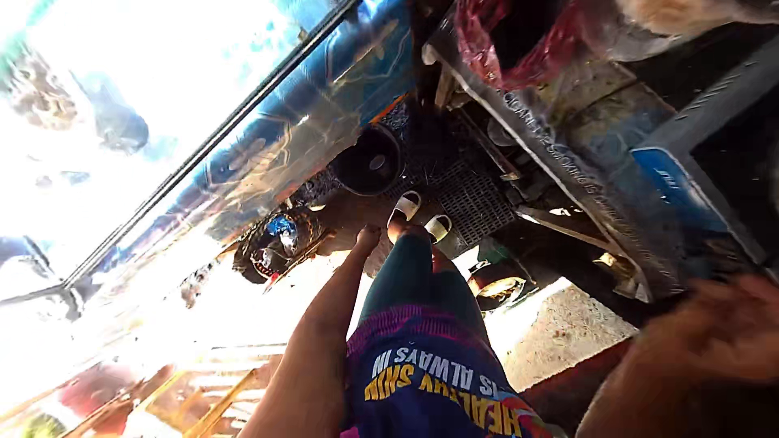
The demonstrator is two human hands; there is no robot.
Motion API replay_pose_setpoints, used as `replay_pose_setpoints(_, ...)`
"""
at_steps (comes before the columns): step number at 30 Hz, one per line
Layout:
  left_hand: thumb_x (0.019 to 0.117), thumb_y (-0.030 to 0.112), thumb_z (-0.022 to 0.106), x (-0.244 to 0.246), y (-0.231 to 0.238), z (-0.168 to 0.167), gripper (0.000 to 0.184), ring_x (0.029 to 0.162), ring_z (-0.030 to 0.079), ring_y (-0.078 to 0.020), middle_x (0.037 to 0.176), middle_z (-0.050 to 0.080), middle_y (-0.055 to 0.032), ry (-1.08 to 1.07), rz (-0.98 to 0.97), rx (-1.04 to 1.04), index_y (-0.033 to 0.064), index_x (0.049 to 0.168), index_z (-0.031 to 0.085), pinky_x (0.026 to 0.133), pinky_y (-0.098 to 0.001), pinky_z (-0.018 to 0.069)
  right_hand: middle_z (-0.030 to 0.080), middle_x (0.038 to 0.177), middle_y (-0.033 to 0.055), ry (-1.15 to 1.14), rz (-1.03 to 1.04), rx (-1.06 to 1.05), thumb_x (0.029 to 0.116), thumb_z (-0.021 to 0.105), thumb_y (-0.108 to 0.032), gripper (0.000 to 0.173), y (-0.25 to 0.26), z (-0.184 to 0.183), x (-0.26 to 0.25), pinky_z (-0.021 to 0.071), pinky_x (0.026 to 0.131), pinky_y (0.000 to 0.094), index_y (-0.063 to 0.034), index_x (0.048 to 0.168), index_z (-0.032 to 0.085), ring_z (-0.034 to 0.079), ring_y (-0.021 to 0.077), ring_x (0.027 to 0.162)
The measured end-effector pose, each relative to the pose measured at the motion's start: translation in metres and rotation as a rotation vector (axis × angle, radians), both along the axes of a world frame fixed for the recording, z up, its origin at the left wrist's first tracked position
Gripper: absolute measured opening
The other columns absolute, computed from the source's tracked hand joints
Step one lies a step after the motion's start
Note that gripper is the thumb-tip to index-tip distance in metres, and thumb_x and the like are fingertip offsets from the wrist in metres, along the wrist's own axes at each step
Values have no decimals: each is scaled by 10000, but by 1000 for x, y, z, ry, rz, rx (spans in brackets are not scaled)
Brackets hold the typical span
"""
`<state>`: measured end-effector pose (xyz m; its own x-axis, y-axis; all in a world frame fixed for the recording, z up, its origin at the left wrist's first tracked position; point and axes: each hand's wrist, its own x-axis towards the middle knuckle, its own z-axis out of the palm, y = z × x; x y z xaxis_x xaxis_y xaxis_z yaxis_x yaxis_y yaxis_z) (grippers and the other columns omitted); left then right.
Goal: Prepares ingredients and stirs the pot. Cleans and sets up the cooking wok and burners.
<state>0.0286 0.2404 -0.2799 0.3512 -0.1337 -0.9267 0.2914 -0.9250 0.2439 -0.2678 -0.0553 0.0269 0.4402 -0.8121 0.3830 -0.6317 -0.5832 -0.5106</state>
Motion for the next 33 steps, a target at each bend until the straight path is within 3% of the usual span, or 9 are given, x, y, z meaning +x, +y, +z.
replay_pose_setpoints(5,1063,190,539,14,18,-37,376,1203,616,-411,1318,613,-288,-51,39,10,-30,1365,573,1045,-560,473,671,1154,323,431,314,686,1020,527,-82,345,59,-127,79,591,868,503,121,1280,626,706,406,984)
replay_pose_setpoints(9,1092,165,481,27,21,-74,355,1105,642,-343,1306,604,-270,-70,369,-79,-34,1379,541,953,-487,527,491,1473,312,799,364,1126,1065,529,-166,516,94,-241,141,474,1089,504,34,1527,417,575,417,1295)
replay_pose_setpoints(12,1112,166,434,38,27,-90,378,1038,662,-265,1293,595,-255,-49,609,-131,-61,1409,483,886,-384,565,515,1445,323,702,442,1155,1063,548,-173,492,123,-329,217,449,1115,533,43,1497,461,555,440,1316)
replay_pose_setpoints(14,1140,229,300,45,41,-105,443,1071,652,-253,1352,555,-242,11,792,-197,-47,1472,401,886,-368,560,524,1442,315,583,500,1139,1054,564,-164,477,141,-398,278,464,1087,580,7,1492,484,567,459,1295)
replay_pose_setpoints(18,1036,606,-39,71,87,-142,823,1272,576,-290,1500,467,-191,213,1035,-399,46,1554,267,1005,-448,508,355,1568,344,599,459,1124,1014,615,-148,627,162,-533,394,416,1127,587,-30,1579,369,450,496,1401)
replay_pose_setpoints(22,962,776,78,100,129,-184,925,1373,518,-306,1585,410,-147,221,1103,-518,132,1601,252,1075,-477,482,382,1575,318,615,309,1111,969,672,-145,656,176,-641,436,326,1196,594,0,1551,407,375,472,1467)
replay_pose_setpoints(26,996,726,89,118,143,-208,856,1389,502,-295,1581,419,-134,154,1089,-502,146,1605,249,1097,-480,459,559,1451,257,626,242,1077,1034,569,-199,449,188,-707,426,405,1140,573,26,1422,552,519,414,1372)
replay_pose_setpoints(31,1056,581,26,99,150,-222,770,1264,596,-284,1475,509,-175,139,1016,-363,41,1540,283,996,-445,523,517,1489,280,812,330,1384,1094,463,-290,473,175,-711,458,334,1166,623,37,1423,556,457,431,1423)
replay_pose_setpoints(33,1072,533,-4,94,147,-223,742,1254,600,-269,1470,511,-176,130,1010,-311,25,1532,281,984,-422,524,544,1470,260,760,227,1370,1084,486,-320,478,174,-721,455,367,1161,596,13,1416,572,489,408,1403)
